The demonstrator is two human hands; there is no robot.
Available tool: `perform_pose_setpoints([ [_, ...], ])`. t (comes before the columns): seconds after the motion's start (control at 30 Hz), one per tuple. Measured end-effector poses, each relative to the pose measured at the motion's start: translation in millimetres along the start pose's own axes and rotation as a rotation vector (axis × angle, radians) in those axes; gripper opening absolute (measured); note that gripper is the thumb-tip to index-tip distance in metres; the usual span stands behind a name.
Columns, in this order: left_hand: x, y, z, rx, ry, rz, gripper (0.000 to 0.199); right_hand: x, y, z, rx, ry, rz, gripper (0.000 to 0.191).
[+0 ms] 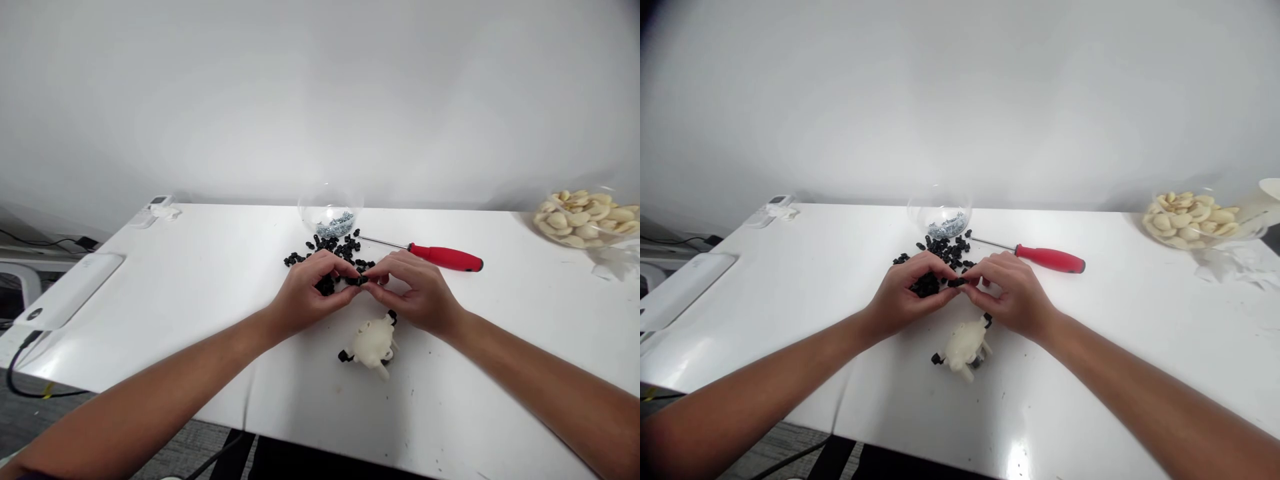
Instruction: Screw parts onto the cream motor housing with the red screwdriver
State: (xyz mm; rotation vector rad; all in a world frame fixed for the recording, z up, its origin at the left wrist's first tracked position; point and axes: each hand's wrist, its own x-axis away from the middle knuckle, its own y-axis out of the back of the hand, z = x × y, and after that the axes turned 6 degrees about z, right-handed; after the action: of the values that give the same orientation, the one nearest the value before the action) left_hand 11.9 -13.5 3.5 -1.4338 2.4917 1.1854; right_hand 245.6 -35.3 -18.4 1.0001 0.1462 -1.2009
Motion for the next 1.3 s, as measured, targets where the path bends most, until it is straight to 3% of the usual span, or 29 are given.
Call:
perform_pose_setpoints([
  [0.5, -1.5, 2.2, 1.4, -0.001, -0.034, -0.010, 0.007, -0.5, 0.5, 1.7, -0.051, -0.044, 0.034, 0.012],
  [0.73, -0.4, 2.5, -0.6, -0.009, 0.030, -0.013, 0.008, -0.4, 0.0, 0.9, -0.073, -0.053, 0.027, 0.024],
  [1.3, 1.4, 1.7, 1.5, 0.019, 0.050, 0.004, 0.010, -0.4, 0.2, -0.3, -0.132, -0.040, 0.014, 0.026],
])
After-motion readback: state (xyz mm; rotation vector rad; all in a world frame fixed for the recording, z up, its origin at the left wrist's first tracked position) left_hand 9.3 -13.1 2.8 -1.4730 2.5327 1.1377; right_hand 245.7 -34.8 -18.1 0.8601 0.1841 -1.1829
